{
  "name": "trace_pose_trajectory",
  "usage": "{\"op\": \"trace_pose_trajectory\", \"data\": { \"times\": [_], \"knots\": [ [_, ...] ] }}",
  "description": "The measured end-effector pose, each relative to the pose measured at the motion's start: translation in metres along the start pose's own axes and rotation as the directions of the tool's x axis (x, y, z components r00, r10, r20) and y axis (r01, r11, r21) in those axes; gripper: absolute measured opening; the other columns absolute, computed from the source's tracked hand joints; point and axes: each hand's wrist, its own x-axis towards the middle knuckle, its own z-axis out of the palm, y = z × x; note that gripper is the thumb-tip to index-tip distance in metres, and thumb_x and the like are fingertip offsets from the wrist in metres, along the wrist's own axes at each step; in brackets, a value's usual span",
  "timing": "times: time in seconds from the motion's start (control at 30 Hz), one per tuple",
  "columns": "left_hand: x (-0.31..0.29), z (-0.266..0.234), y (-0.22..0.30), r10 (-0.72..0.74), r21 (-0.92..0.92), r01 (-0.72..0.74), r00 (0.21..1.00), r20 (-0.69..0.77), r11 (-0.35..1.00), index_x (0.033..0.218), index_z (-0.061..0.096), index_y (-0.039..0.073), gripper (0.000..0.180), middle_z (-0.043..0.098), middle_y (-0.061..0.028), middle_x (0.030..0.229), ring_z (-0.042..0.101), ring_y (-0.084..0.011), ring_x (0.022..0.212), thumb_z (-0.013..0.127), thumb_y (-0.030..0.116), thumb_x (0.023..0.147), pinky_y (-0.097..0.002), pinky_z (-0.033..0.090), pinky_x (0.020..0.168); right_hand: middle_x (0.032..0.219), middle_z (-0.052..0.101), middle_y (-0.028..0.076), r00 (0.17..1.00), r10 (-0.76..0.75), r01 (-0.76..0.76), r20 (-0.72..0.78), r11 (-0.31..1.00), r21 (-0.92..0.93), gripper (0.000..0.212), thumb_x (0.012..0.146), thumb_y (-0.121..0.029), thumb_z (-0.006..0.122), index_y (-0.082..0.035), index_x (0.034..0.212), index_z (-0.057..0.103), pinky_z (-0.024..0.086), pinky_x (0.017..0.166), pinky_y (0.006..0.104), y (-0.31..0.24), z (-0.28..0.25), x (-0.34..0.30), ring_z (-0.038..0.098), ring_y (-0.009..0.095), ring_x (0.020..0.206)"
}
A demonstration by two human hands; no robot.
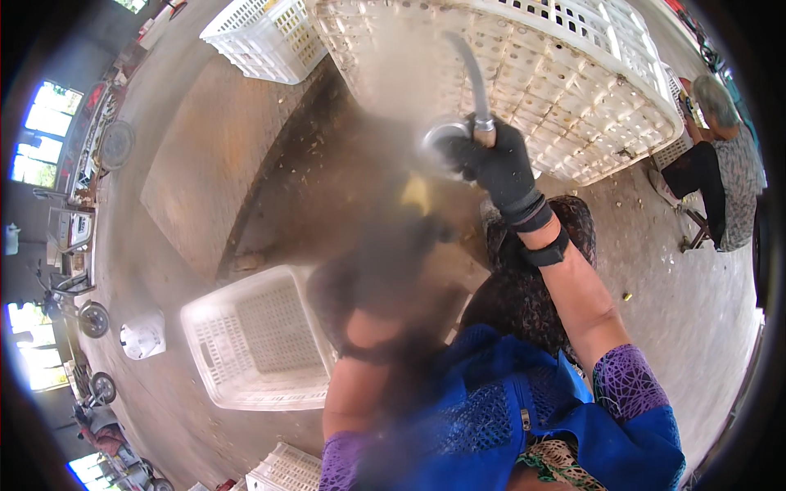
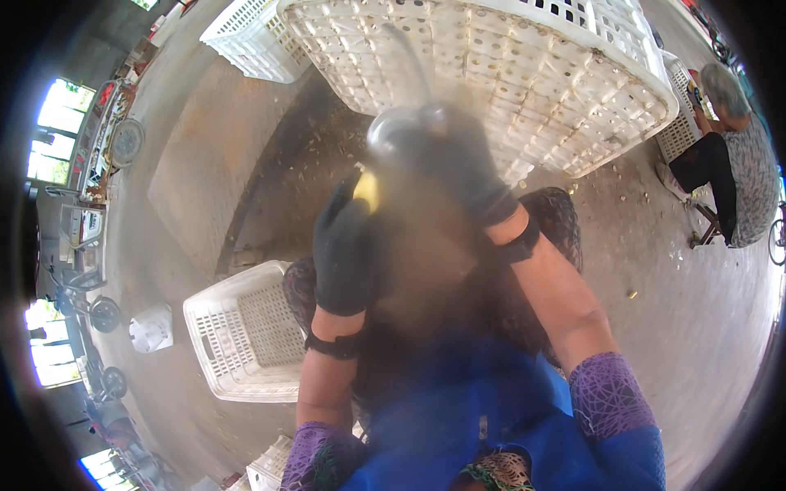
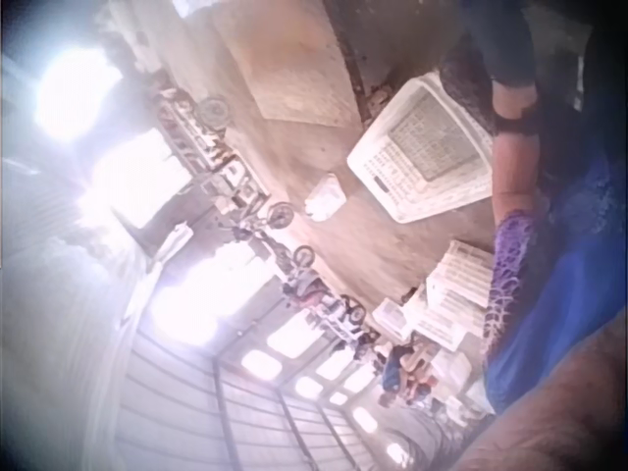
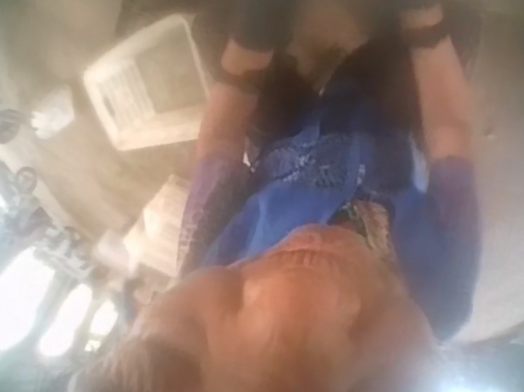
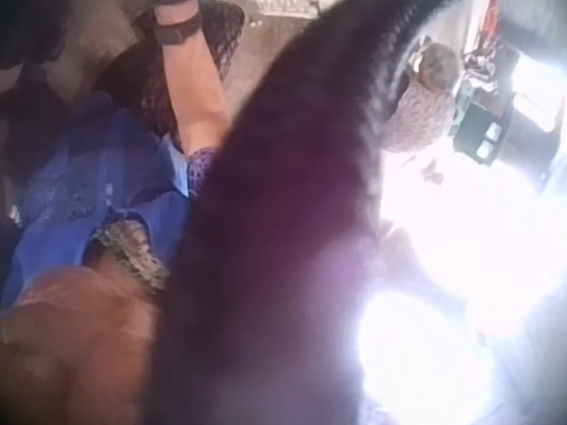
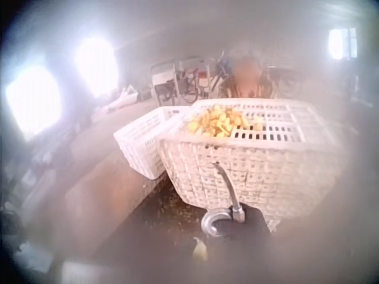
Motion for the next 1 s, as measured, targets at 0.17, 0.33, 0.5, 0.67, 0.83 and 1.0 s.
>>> {"op": "trace_pose_trajectory", "data": {
  "times": [0.17, 0.33, 0.5, 0.67, 0.83, 1.0],
  "knots": [
    [0.005, -0.003, -0.008, 0.323, 0.280, -0.318, 0.946, 0.028, 0.906, 0.097, 0.065, -0.004, 0.018, 0.062, -0.0215, 0.099, 0.059, -0.0413, 0.107, 0.058, 0.007, 0.083, -0.0444, 0.049, 0.090, 0.082, 0.065, 0.004, 0.944, 0.327, -0.298, -0.031, 0.892, 0.341, 0.027, 0.084, -0.001, 0.067, -0.004, 0.110, 0.061, 0.048, 0.049, 0.0230, 0.006, -0.004, -0.003, 0.061, 0.011, 0.062],
    [-0.013, -0.005, 0.003, -0.028, 0.474, -0.058, 0.985, 0.172, 0.879, 0.111, 0.061, 0.004, 0.028, 0.061, -0.0117, 0.105, 0.059, -0.0265, 0.105, 0.056, 0.016, 0.086, -0.0334, 0.048, 0.087, 0.087, 0.064, 0.004, 0.892, -0.383, 0.448, 0.239, 0.814, -0.369, 0.030, 0.083, -0.004, 0.066, -0.005, 0.112, 0.059, 0.051, 0.054, 0.0239, 0.022, 0.003, -0.012, 0.063, 0.013, 0.069],
    [-0.007, -0.005, 0.002, 0.066, 0.525, -0.145, 0.984, 0.165, 0.839, 0.107, 0.065, 0.013, 0.027, 0.063, -0.0060, 0.109, 0.061, -0.0196, 0.103, 0.059, 0.025, 0.084, -0.0290, 0.048, 0.083, 0.083, 0.063, 0.003, 0.990, -0.046, 0.024, 0.132, 0.986, 0.164, 0.023, 0.082, -0.005, 0.069, -0.004, 0.104, 0.061, 0.050, 0.053, 0.0238, 0.015, 0.012, -0.014, 0.061, 0.011, 0.065],
    [-0.008, -0.003, 0.009, 0.013, 0.444, -0.048, 0.997, 0.081, 0.895, 0.108, 0.065, 0.011, 0.027, 0.063, -0.0096, 0.112, 0.060, -0.0247, 0.106, 0.059, 0.023, 0.085, -0.0331, 0.047, 0.087, 0.078, 0.064, 0.003, 0.943, -0.328, 0.320, 0.060, 0.843, -0.432, 0.019, 0.083, -0.006, 0.070, -0.004, 0.100, 0.062, 0.048, 0.051, 0.0240, -0.003, 0.004, -0.004, 0.058, 0.010, 0.057],
    [-0.009, 0.000, 0.017, -0.034, 0.275, 0.021, 0.998, 0.046, 0.961, 0.116, 0.060, -0.005, 0.032, 0.058, -0.0241, 0.125, 0.056, -0.0398, 0.114, 0.062, 0.010, 0.088, -0.0424, 0.044, 0.100, 0.083, 0.065, 0.004, 0.997, -0.030, 0.029, -0.067, 1.000, -0.004, 0.023, 0.086, -0.009, 0.069, -0.004, 0.107, 0.061, 0.049, 0.052, 0.0241, 0.023, -0.004, -0.007, 0.060, 0.011, 0.062],
    [0.001, 0.015, 0.004, 0.062, 0.628, -0.166, 0.981, 0.184, 0.761, 0.116, 0.062, 0.003, 0.030, 0.063, -0.0161, 0.113, 0.059, -0.0290, 0.108, 0.054, 0.020, 0.093, -0.0353, 0.048, 0.094, 0.091, 0.065, 0.003, 0.971, -0.063, 0.037, 0.229, 0.992, 0.117, 0.023, 0.089, -0.011, 0.060, -0.006, 0.111, 0.061, 0.051, 0.065, 0.0298, 0.060, 0.003, -0.013, 0.062, 0.016, 0.076]
  ]
}}
